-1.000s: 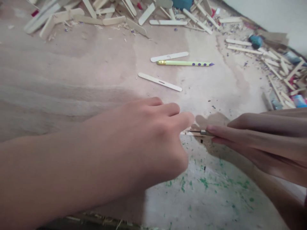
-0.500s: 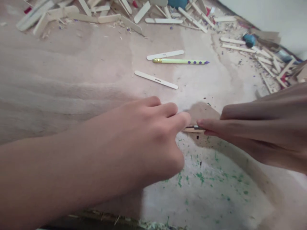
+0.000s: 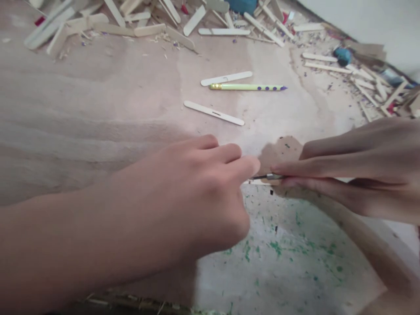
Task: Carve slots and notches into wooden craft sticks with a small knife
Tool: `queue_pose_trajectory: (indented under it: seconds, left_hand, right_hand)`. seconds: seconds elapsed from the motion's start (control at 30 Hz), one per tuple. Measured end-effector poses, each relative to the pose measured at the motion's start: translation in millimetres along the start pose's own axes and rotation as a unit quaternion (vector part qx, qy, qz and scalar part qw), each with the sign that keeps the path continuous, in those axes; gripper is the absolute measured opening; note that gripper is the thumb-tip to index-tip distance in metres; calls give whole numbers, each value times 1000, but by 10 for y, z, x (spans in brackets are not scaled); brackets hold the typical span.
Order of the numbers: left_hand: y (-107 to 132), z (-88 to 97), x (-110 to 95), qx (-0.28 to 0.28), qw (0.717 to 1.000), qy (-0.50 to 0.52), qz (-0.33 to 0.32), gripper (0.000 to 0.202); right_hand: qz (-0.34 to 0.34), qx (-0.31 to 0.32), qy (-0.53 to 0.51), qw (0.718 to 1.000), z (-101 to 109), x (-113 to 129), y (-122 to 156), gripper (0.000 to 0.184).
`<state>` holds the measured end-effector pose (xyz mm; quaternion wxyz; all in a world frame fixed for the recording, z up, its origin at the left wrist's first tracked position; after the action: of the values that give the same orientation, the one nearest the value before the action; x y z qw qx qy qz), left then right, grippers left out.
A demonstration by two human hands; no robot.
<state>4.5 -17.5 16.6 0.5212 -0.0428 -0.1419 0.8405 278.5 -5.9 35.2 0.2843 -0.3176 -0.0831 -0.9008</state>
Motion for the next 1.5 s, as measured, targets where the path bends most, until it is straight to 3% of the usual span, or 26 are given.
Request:
queue_pose_trajectory:
  seconds: [0.1, 0.17, 0.27, 0.4, 0.57, 0.7, 0.93, 1.13, 1.33, 1.5]
  left_hand:
    - [0, -38, 41, -32, 999, -4, 24, 35]
    - [-10, -56, 80, -20, 999, 0, 28, 36]
    - [-24, -83, 130, 3, 999, 3, 41, 35]
    - [-17, -122, 125, -7, 998, 0, 56, 36]
    - [-13, -84, 39, -21, 999, -12, 40, 21]
    - [-12, -23, 30, -8, 998, -31, 55, 20]
    - [-9, -63, 83, 1, 999, -13, 39, 36]
    - [-18, -60, 43, -1, 998, -15, 68, 29]
    - [-16, -60, 25, -20, 998, -18, 58, 28]
    - [-9, -96, 26, 2, 999, -18, 49, 34]
  right_hand:
    - [2, 9, -4, 1000, 25, 64, 57, 36]
    - [7, 23, -5, 1000, 49, 92, 106, 29]
    - [40, 64, -4, 997, 91, 112, 168, 31]
    - [61, 86, -22, 994, 100, 164, 209, 41]
    - [21, 65, -53, 996, 1, 307, 222, 27]
    - [21, 49, -54, 997, -65, 370, 200, 26]
    - [9, 30, -75, 997, -100, 338, 198, 25]
    - [-31, -5, -97, 995, -111, 352, 217, 26]
    - [-27, -14, -94, 995, -139, 400, 236, 30]
    - [-15, -22, -56, 998, -139, 428, 285, 28]
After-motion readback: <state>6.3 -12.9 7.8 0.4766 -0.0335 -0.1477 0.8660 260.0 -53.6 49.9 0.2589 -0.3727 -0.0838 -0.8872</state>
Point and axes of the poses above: each hand's wrist, its own y-axis away from the middle knuckle, its own z-axis out of the back of the hand, x = y × z, the point moved 1 cm from there along -y, towards the middle knuckle, and after that the axes turned 14 degrees about -y, right-handed, at the moved point
